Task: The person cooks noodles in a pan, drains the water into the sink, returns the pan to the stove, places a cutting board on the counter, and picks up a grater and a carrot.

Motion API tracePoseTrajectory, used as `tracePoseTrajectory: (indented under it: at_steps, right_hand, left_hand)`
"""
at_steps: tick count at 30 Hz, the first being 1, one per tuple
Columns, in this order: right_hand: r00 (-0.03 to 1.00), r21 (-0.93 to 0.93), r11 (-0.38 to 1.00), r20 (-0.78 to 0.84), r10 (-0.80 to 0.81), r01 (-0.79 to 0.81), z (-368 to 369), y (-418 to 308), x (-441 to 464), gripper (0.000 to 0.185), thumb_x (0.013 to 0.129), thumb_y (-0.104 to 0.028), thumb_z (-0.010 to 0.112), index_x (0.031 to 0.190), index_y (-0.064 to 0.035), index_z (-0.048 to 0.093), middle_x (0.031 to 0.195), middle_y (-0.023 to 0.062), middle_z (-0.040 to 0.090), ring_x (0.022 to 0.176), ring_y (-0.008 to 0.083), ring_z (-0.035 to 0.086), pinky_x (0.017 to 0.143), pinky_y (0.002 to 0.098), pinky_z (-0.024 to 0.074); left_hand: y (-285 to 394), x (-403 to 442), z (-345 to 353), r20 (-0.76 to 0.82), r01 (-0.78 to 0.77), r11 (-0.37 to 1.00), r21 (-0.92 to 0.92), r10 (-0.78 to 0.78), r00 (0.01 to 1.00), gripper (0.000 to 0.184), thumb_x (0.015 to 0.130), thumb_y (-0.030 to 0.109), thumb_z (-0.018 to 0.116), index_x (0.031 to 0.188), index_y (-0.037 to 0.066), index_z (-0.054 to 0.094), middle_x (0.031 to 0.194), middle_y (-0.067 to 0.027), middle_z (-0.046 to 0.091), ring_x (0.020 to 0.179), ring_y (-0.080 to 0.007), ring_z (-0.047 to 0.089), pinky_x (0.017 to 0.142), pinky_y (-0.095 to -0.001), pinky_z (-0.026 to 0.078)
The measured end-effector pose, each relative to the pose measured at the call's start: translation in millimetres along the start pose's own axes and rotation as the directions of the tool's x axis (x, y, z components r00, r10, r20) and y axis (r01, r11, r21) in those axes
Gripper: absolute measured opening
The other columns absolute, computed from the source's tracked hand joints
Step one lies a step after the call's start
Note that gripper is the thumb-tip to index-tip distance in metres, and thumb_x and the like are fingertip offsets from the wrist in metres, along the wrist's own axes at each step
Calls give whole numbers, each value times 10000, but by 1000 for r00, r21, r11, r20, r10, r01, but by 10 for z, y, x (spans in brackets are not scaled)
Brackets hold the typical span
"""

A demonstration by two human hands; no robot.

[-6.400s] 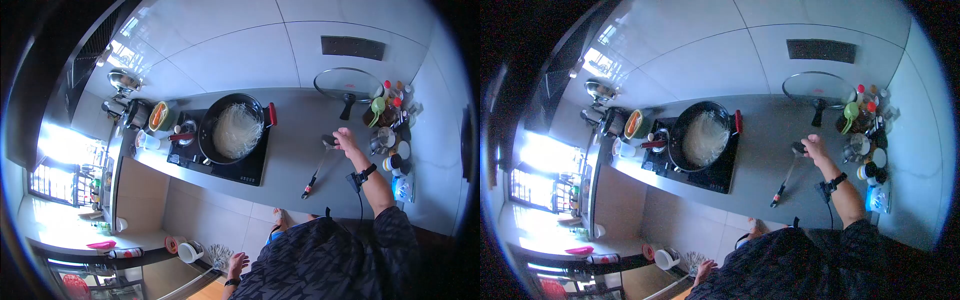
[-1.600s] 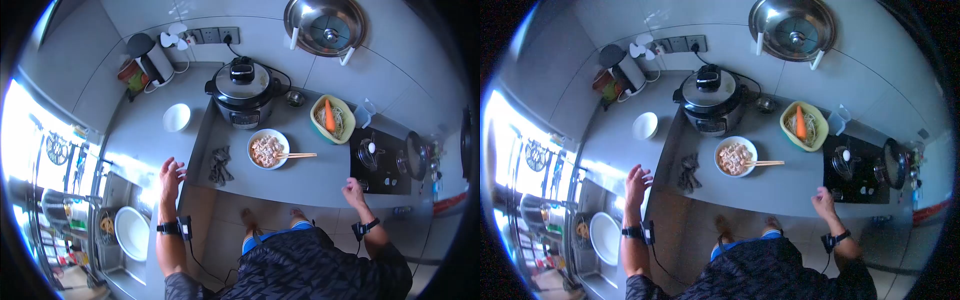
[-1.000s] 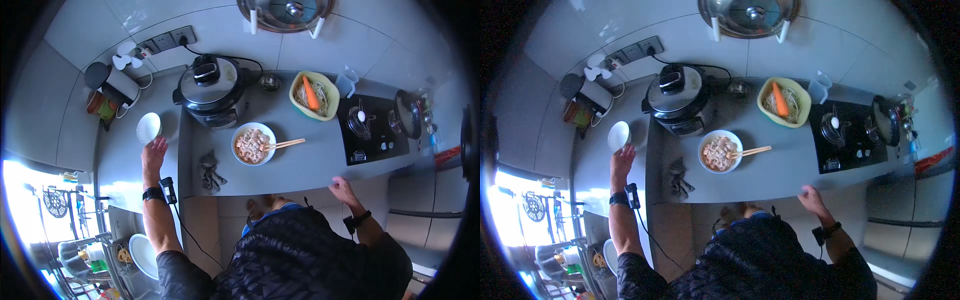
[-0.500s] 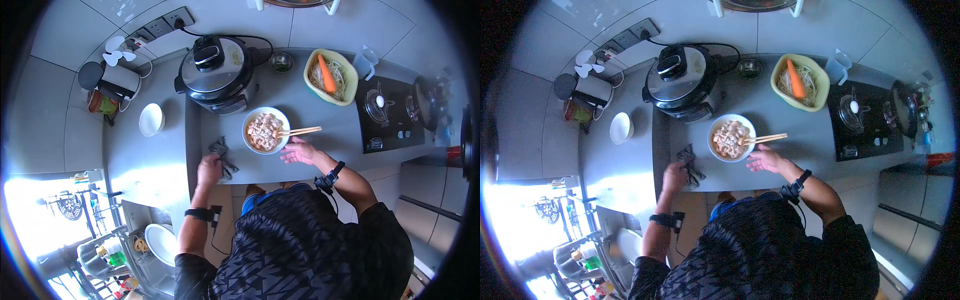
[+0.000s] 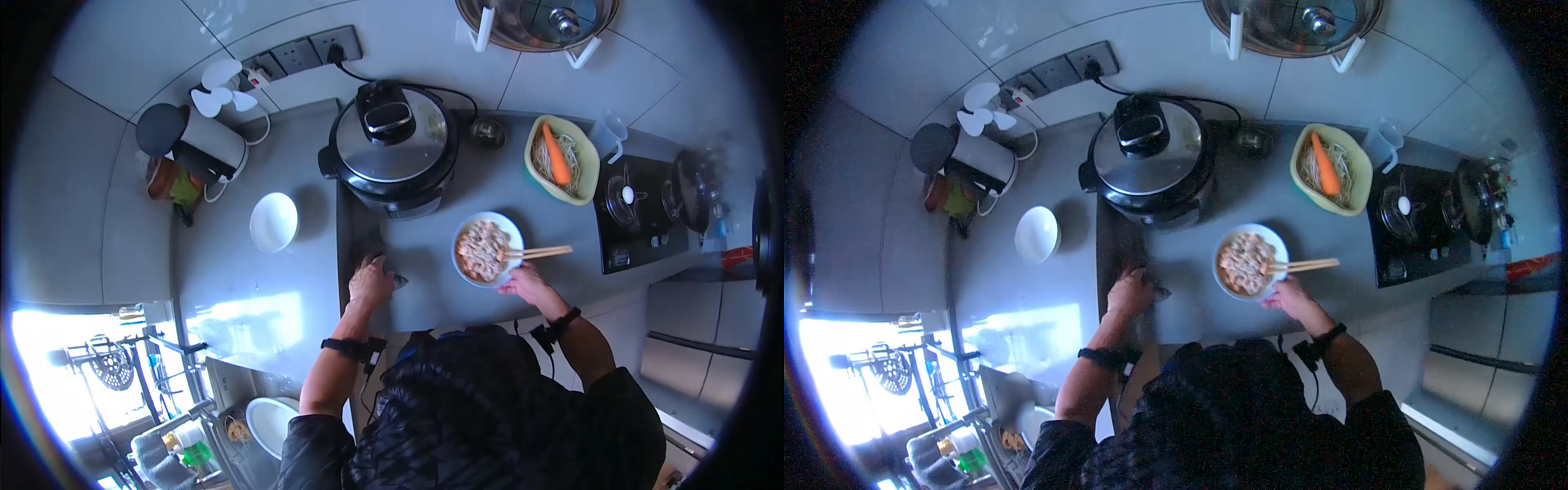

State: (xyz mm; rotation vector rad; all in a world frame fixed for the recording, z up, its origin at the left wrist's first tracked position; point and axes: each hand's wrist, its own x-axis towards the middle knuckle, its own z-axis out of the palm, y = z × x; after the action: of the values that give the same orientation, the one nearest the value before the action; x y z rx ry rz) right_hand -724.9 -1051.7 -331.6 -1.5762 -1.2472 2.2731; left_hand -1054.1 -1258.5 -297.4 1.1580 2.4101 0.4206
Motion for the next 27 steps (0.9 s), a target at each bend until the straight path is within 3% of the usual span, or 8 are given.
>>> tracePoseTrajectory:
  at_steps: [2,4,8,11,15,20,23,27]
  right_hand:
    - [999,132,991,16,-36,33,-299,114,-132,373,962,-80,454,1325,-3,419,1167,230,602,894,319,689,751,440,610]
    - [998,130,989,0,-69,68,-583,261,-235,353,957,-127,473,1293,-18,473,1131,201,638,919,314,684,781,449,584]
    - [990,5,996,-107,91,-91,-793,269,-573,335,968,-244,526,1230,-36,538,1066,163,674,891,287,691,754,438,580]
    - [994,-137,989,-95,46,-59,-676,309,-1000,326,966,-292,565,1170,-38,573,1009,157,686,838,274,700,689,422,590]
    - [996,-6,1000,-91,15,-16,-773,630,-1148,327,945,-283,619,1145,-27,583,974,161,688,777,265,707,606,376,596]
    - [966,95,995,-252,60,-37,-603,513,-1484,305,944,-217,622,1155,-4,568,957,174,687,754,270,710,579,339,601]
    - [971,122,992,-238,-9,39,-650,542,-1538,310,952,-214,611,1167,3,557,957,178,687,745,269,709,570,339,599]
    - [974,56,998,-225,17,-4,-689,545,-1407,316,950,-210,613,1170,10,557,978,179,687,760,258,706,582,332,594]
  left_hand:
    - [150,71,-491,23,-52,984,-169,57,998,300,869,230,608,1099,55,687,1085,-238,672,990,-379,664,827,-471,535]
    - [224,250,-910,-282,-162,929,-333,66,957,250,878,275,631,941,50,721,827,-183,706,778,-352,703,707,-440,552]
    - [548,915,-1917,-579,-309,938,-159,165,799,269,885,278,621,942,32,715,825,-182,710,801,-373,698,730,-430,543]
    - [727,1623,-2372,-634,-229,969,-92,121,764,322,858,322,632,1014,46,692,916,-181,714,880,-375,690,784,-451,535]
    - [971,2368,-2519,-668,-169,965,-198,-7,744,428,816,361,674,1100,44,628,966,-177,713,948,-373,678,827,-449,527]
    - [1147,2827,-2481,-752,-242,944,-226,-11,659,426,771,341,727,1030,27,600,916,-197,704,885,-398,678,798,-470,525]
    - [1111,2983,-2469,-806,-284,944,-168,35,591,398,750,322,742,970,26,592,886,-198,699,857,-412,675,779,-484,520]
    - [1086,3035,-2464,-828,-287,944,-161,29,559,380,719,300,751,924,27,584,846,-188,692,835,-412,674,759,-490,516]
